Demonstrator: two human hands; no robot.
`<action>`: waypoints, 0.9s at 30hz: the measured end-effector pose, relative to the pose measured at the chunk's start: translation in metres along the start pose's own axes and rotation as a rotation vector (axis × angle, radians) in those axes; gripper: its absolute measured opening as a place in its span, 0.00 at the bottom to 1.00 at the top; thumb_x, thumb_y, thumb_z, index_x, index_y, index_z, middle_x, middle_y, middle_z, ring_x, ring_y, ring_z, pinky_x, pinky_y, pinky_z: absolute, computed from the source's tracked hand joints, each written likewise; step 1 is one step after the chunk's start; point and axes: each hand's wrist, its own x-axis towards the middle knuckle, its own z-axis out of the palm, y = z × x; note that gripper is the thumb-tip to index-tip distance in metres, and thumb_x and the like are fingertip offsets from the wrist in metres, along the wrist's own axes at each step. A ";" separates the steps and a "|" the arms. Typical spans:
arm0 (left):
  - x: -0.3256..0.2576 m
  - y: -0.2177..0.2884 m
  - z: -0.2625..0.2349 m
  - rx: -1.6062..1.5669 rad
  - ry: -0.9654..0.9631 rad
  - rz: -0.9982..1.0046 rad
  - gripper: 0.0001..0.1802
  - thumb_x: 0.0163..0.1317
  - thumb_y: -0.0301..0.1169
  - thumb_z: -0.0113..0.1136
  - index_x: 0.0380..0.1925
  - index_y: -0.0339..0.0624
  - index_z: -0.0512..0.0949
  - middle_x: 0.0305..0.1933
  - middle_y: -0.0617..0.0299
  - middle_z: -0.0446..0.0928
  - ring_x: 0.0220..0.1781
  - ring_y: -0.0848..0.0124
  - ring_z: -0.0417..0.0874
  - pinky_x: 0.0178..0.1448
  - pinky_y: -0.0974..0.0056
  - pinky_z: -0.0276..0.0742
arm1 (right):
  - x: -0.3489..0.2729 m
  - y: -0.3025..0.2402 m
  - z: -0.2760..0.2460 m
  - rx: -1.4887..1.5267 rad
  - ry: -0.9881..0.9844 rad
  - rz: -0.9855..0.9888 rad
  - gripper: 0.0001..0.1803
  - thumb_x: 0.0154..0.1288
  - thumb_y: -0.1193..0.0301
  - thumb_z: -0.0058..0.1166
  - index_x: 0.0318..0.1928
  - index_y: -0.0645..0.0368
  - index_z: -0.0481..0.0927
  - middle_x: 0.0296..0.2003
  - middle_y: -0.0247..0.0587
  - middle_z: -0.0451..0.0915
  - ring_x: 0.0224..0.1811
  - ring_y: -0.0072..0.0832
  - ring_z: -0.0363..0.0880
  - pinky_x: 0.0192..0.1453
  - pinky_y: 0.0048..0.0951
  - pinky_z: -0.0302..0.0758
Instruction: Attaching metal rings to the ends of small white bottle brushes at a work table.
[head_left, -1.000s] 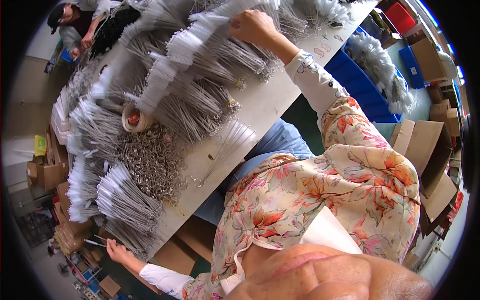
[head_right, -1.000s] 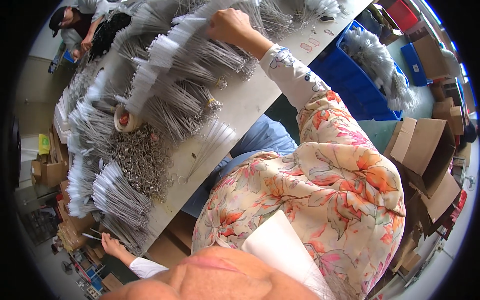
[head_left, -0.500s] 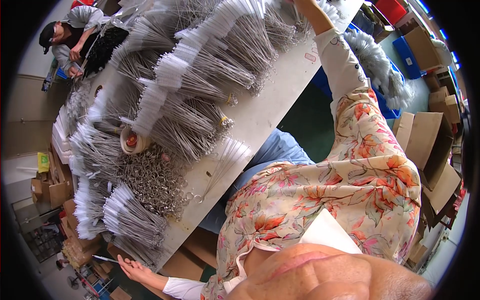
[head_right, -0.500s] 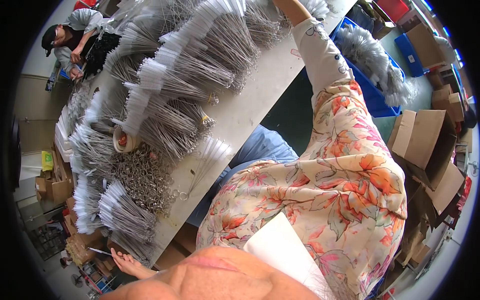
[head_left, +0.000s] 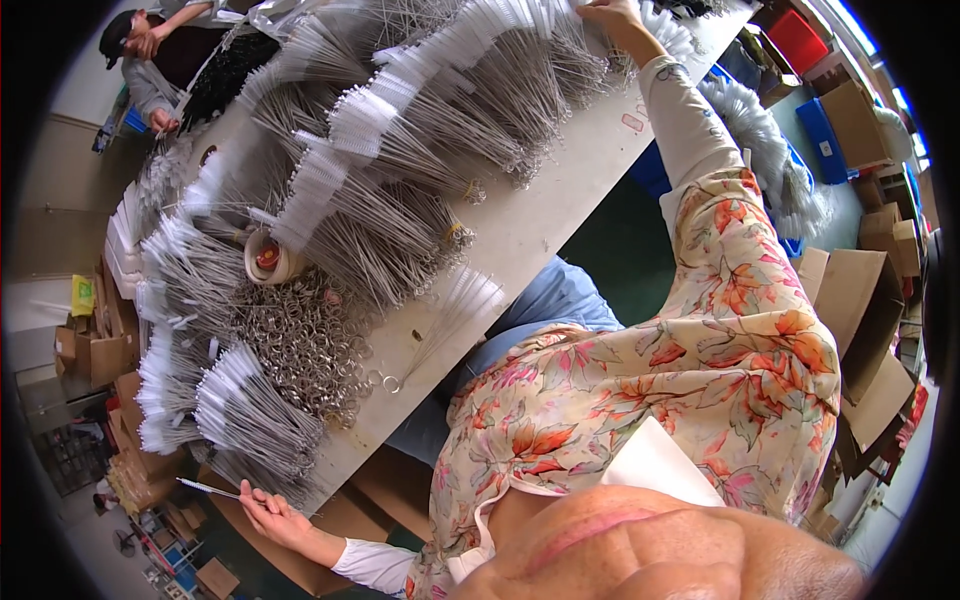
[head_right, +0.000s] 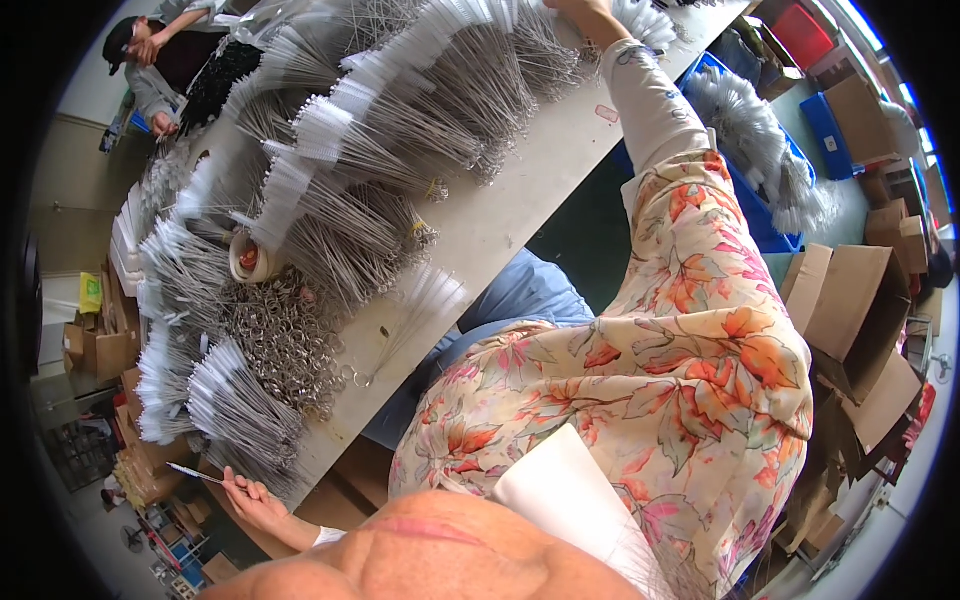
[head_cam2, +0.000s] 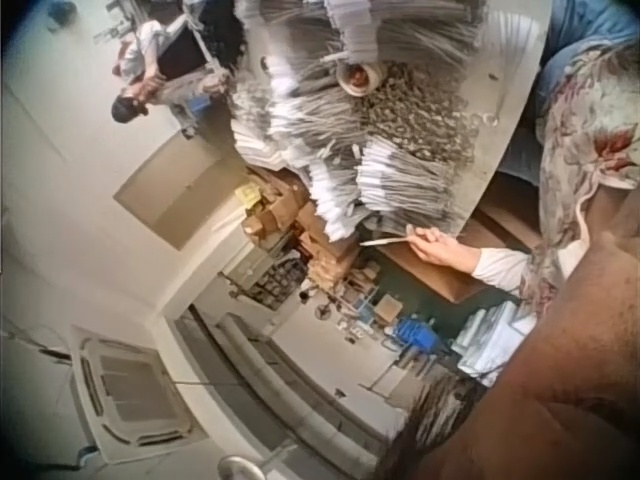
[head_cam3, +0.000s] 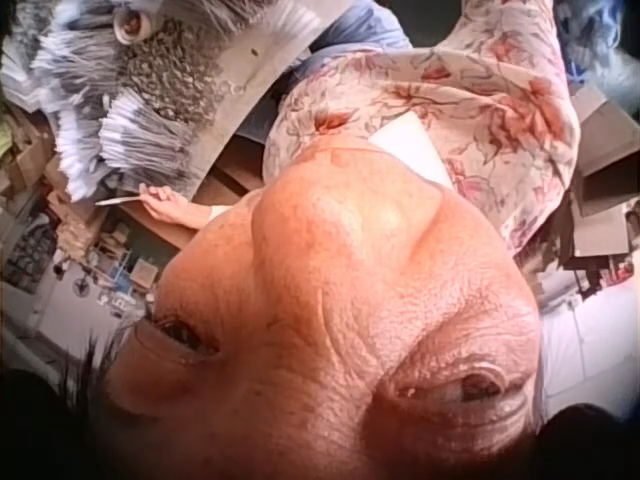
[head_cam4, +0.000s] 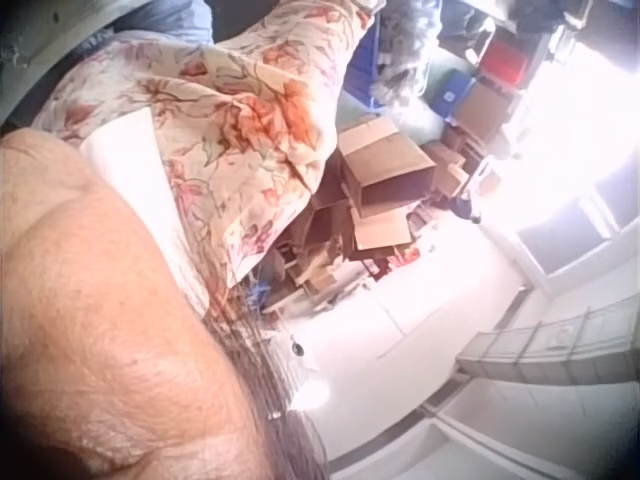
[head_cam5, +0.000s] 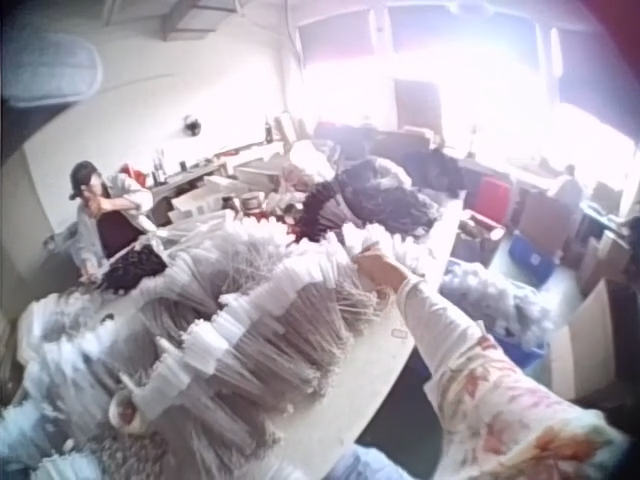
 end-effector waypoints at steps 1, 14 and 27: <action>-0.004 0.002 0.004 -0.005 0.007 -0.007 0.19 0.66 0.37 0.50 0.46 0.31 0.72 0.24 0.69 0.65 0.17 0.86 0.55 0.16 0.80 0.46 | 0.004 0.001 -0.008 0.095 -0.003 0.009 0.10 0.48 0.65 0.63 0.25 0.60 0.83 0.22 0.45 0.80 0.24 0.30 0.79 0.31 0.31 0.73; -0.086 0.005 0.161 -0.161 -0.515 0.130 0.17 0.66 0.31 0.46 0.48 0.28 0.73 0.21 0.71 0.62 0.18 0.85 0.54 0.19 0.78 0.48 | -0.139 -0.249 0.007 1.214 -0.816 -0.100 0.09 0.69 0.65 0.45 0.39 0.58 0.73 0.39 0.34 0.74 0.38 0.22 0.74 0.44 0.28 0.72; -0.095 -0.028 0.219 -0.043 -0.403 0.899 0.09 0.60 0.18 0.51 0.41 0.32 0.68 0.41 0.55 0.67 0.35 0.65 0.80 0.40 0.67 0.83 | -0.292 -0.264 0.065 0.978 -1.051 0.111 0.19 0.67 0.59 0.47 0.46 0.62 0.80 0.38 0.39 0.80 0.44 0.26 0.76 0.53 0.27 0.69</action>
